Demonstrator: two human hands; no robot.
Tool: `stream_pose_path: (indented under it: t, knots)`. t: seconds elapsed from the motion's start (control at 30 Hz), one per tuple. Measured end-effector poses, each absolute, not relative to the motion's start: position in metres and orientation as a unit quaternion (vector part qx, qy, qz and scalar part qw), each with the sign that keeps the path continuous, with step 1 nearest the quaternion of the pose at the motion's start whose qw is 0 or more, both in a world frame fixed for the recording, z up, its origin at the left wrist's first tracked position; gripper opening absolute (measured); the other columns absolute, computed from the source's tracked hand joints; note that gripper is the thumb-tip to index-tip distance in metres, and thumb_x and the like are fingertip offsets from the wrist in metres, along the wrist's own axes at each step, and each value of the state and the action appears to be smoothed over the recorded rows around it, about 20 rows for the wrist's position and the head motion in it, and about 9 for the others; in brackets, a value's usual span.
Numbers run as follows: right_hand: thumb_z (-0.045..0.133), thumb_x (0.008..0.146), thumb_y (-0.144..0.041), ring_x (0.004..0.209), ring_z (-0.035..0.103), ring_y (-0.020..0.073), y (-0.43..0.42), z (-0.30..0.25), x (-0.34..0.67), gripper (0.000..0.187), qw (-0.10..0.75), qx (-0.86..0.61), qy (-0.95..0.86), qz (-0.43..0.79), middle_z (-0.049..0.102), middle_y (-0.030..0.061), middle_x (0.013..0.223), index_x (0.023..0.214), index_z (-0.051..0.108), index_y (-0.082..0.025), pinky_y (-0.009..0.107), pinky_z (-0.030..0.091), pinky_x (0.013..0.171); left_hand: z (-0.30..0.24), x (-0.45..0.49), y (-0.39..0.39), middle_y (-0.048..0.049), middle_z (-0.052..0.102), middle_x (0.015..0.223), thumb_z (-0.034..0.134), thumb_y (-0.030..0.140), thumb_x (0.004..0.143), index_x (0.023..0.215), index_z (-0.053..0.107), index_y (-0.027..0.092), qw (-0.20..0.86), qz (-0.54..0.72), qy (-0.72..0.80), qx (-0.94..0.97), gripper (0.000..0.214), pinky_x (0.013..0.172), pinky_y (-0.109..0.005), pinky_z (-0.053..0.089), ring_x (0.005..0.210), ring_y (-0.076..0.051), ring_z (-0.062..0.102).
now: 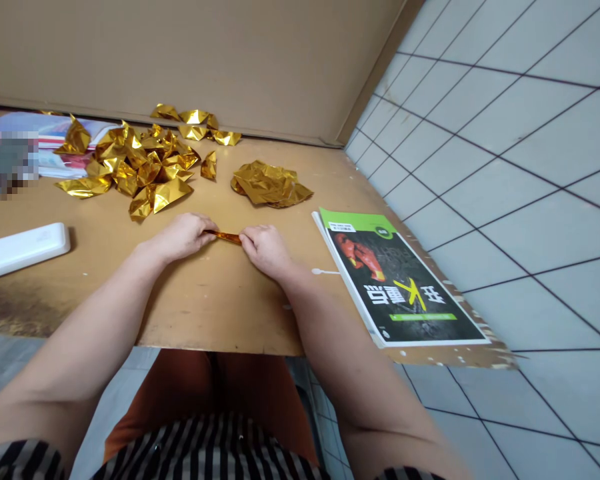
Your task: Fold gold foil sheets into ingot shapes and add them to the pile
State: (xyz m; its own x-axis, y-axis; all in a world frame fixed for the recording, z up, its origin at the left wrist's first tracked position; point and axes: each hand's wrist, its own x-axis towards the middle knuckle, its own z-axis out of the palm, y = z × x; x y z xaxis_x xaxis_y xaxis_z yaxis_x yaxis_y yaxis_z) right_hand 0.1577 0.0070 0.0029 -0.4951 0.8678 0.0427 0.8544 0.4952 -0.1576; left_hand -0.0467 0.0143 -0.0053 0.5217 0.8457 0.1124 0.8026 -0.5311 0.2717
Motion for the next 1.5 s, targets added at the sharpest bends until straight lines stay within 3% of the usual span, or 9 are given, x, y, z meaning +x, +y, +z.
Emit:
stream_pose_path:
  t: [0.2,0.3,0.47,0.63,0.77,0.9,1.07,1.23,1.5]
  knots:
    - [0.050,0.092,-0.030,0.086,0.066,0.0203,0.013,-0.005,0.165,0.026,0.212,-0.506,-0.825,0.135,0.075,0.0061,0.093,0.096,0.073,-0.019,0.030,0.046,0.079,-0.004,-0.046,0.014,-0.0040,0.076,0.095,0.049,0.027,0.089,0.103,0.073,0.020,0.146,0.169,0.522,0.823,0.029,0.080,-0.029,0.051,0.084,-0.018,0.068]
    - [0.048,0.090,-0.025,0.087,0.067,0.0207,0.023,-0.013,0.166,0.026,0.238,-0.536,-0.794,0.157,0.076,0.0040,0.095,0.095,0.074,-0.021,0.031,0.048,0.077,-0.010,-0.047,0.019,-0.0021,0.076,0.091,0.048,0.026,0.090,0.104,0.072,0.021,0.172,0.196,0.530,0.807,0.029,0.079,-0.029,0.052,0.082,-0.018,0.067]
    - [0.046,0.091,-0.023,0.095,0.068,0.0224,0.033,-0.017,0.162,0.028,0.190,-0.585,-0.780,0.116,0.076,0.0058,0.103,0.100,0.072,-0.023,0.033,0.047,0.084,-0.022,-0.040,0.028,-0.0106,0.068,0.122,0.049,0.028,0.089,0.122,0.064,0.017,0.084,0.220,0.552,0.800,0.038,0.102,-0.040,0.046,0.115,-0.026,0.061]
    - [0.043,0.094,-0.023,0.100,0.066,0.0223,0.034,-0.012,0.158,0.029,0.140,-0.608,-0.778,0.078,0.074,0.0087,0.106,0.102,0.070,-0.022,0.034,0.042,0.088,-0.021,-0.018,0.019,-0.0161,0.036,0.156,0.037,0.043,0.097,0.146,0.038,0.009,0.079,0.137,0.478,0.864,0.059,0.120,-0.046,0.022,0.147,-0.028,0.026]
    - [0.040,0.095,-0.022,0.105,0.062,0.0254,0.035,-0.012,0.156,0.030,0.125,-0.617,-0.775,0.060,0.072,0.0118,0.109,0.102,0.070,-0.019,0.039,0.039,0.090,-0.022,-0.007,0.013,-0.0176,0.021,0.161,0.030,0.054,0.098,0.152,0.024,0.006,0.109,0.039,0.478,0.871,0.073,0.121,-0.045,0.014,0.150,-0.029,0.014]
    - [0.038,0.096,-0.024,0.114,0.056,0.0286,0.033,-0.012,0.153,0.034,0.136,-0.593,-0.793,0.032,0.068,0.0158,0.116,0.105,0.070,-0.016,0.045,0.034,0.099,-0.027,-0.008,0.016,-0.0169,0.019,0.161,0.025,0.060,0.097,0.153,0.022,0.009,0.124,0.014,0.478,0.870,0.076,0.121,-0.043,0.014,0.150,-0.028,0.014]
    - [0.025,0.100,-0.041,0.138,0.039,0.0273,0.022,-0.018,0.146,0.054,0.131,-0.493,-0.856,0.081,0.050,0.0160,0.147,0.138,0.051,-0.013,0.050,0.017,0.116,-0.038,-0.013,0.022,-0.0170,0.018,0.162,0.028,0.062,0.095,0.154,0.019,0.011,0.126,0.035,0.464,0.876,0.079,0.120,-0.043,0.015,0.150,-0.029,0.014]
    - [0.019,0.096,-0.061,0.148,0.022,0.0273,0.017,-0.024,0.145,0.078,0.079,-0.472,-0.863,0.165,0.030,0.0177,0.159,0.152,0.027,-0.007,0.046,0.015,0.119,-0.041,-0.015,0.024,-0.0144,0.017,0.162,0.034,0.065,0.092,0.156,0.015,0.017,0.123,0.044,0.451,0.883,0.082,0.120,-0.043,0.015,0.150,-0.029,0.017]
    - [0.019,0.095,-0.063,0.150,0.018,0.0284,0.018,-0.024,0.149,0.081,0.069,-0.485,-0.855,0.170,0.024,0.0192,0.160,0.153,0.024,-0.006,0.047,0.015,0.120,-0.035,-0.013,0.020,-0.0184,0.014,0.162,0.031,0.067,0.090,0.155,0.015,0.008,0.122,0.018,0.482,0.867,0.089,0.120,-0.043,0.013,0.150,-0.030,0.012]
